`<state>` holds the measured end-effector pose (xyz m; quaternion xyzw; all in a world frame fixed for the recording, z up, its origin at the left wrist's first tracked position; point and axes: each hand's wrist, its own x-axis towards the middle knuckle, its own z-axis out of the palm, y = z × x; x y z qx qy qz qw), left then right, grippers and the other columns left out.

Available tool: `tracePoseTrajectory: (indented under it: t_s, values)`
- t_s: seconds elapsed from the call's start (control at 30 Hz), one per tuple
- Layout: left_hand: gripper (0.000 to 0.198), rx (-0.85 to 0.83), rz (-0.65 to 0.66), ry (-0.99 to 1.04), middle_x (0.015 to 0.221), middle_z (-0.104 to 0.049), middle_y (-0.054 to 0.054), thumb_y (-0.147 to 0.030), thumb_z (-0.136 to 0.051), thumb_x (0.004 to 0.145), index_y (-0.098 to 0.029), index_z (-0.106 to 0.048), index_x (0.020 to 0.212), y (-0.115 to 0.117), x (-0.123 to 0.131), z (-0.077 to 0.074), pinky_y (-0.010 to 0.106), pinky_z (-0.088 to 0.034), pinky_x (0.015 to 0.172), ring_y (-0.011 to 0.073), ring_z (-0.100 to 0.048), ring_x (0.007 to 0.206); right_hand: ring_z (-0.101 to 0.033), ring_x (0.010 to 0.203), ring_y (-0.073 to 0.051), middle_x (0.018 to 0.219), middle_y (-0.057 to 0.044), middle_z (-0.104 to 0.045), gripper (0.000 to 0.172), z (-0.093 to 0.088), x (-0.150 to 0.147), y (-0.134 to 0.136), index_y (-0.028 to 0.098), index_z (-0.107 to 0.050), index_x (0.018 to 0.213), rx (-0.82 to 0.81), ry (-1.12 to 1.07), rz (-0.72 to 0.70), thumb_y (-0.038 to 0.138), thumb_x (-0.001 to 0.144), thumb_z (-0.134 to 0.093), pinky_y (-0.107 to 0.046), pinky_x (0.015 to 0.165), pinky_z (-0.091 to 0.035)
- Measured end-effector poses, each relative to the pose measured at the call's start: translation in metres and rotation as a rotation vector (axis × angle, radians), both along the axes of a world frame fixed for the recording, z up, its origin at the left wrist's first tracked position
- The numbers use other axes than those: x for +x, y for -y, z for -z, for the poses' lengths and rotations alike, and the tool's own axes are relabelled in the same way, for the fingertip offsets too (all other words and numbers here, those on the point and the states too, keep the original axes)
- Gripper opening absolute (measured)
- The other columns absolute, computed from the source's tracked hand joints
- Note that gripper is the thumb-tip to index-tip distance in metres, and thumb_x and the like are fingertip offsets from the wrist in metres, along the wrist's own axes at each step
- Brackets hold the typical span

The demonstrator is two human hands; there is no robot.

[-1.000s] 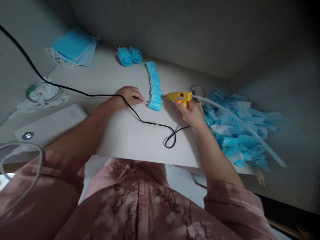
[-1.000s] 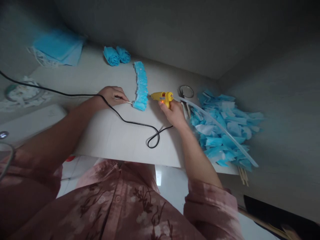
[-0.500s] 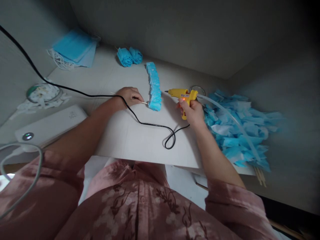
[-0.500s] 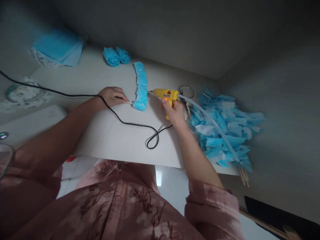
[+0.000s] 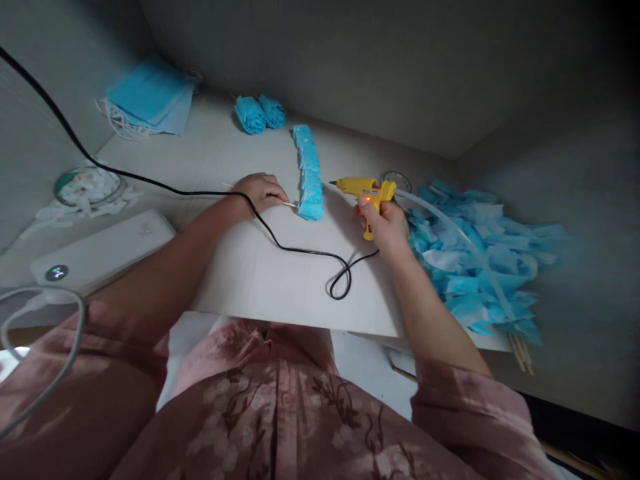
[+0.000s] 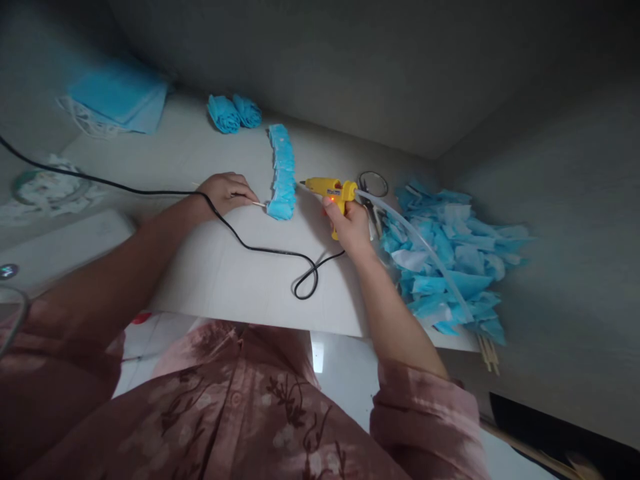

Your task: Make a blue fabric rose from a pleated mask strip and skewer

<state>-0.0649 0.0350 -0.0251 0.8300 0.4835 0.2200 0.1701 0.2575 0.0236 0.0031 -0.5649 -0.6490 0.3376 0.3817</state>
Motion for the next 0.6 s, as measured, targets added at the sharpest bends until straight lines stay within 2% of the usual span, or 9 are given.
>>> tracePoseTrajectory:
  t_s: [0.17, 0.33, 0.5, 0.6]
  values:
    - [0.031, 0.033, -0.028, -0.009, 0.100, -0.073, 0.004, -0.032, -0.052, 0.098, -0.024, -0.082, 0.102, 0.0002, 0.0004, 0.0015, 0.026, -0.048, 0.097, 0.0184, -0.064, 0.098, -0.048, 0.046, -0.011, 0.054, 0.002, -0.055, 0.059, -0.0005, -0.0006, 0.0003, 0.020, -0.066, 0.072, -0.017, -0.032, 0.015, 0.078, 0.077, -0.067, -0.025, 0.043, -0.039]
    - [0.032, 0.048, -0.030, 0.020, 0.101, -0.072, 0.005, -0.033, -0.051, 0.098, -0.023, -0.081, 0.103, 0.0025, 0.0001, 0.0021, 0.024, -0.049, 0.090, 0.0164, -0.066, 0.092, -0.048, 0.047, -0.011, 0.054, 0.002, -0.055, 0.058, -0.0022, -0.0017, 0.0013, 0.020, -0.066, 0.072, -0.009, -0.038, 0.011, 0.078, 0.078, -0.067, -0.025, 0.044, -0.039]
    - [0.032, 0.083, -0.025, 0.053, 0.097, -0.073, 0.004, -0.033, -0.053, 0.094, -0.022, -0.082, 0.102, 0.0034, 0.0013, 0.0031, 0.025, -0.050, 0.081, 0.0153, -0.065, 0.084, -0.048, 0.047, -0.011, 0.055, 0.002, -0.054, 0.061, -0.0032, -0.0012, 0.0026, 0.020, -0.067, 0.073, 0.009, -0.033, -0.007, 0.081, 0.079, -0.064, -0.025, 0.045, -0.039]
    - [0.032, 0.102, -0.064, 0.048, 0.094, -0.073, 0.004, -0.028, -0.055, 0.088, -0.020, -0.081, 0.104, 0.0051, 0.0041, 0.0022, 0.025, -0.049, 0.078, 0.0150, -0.065, 0.081, -0.050, 0.051, -0.011, 0.058, 0.001, -0.056, 0.064, -0.0056, -0.0023, 0.0073, 0.019, -0.069, 0.075, 0.027, -0.039, -0.079, 0.082, 0.081, -0.061, -0.025, 0.048, -0.041]
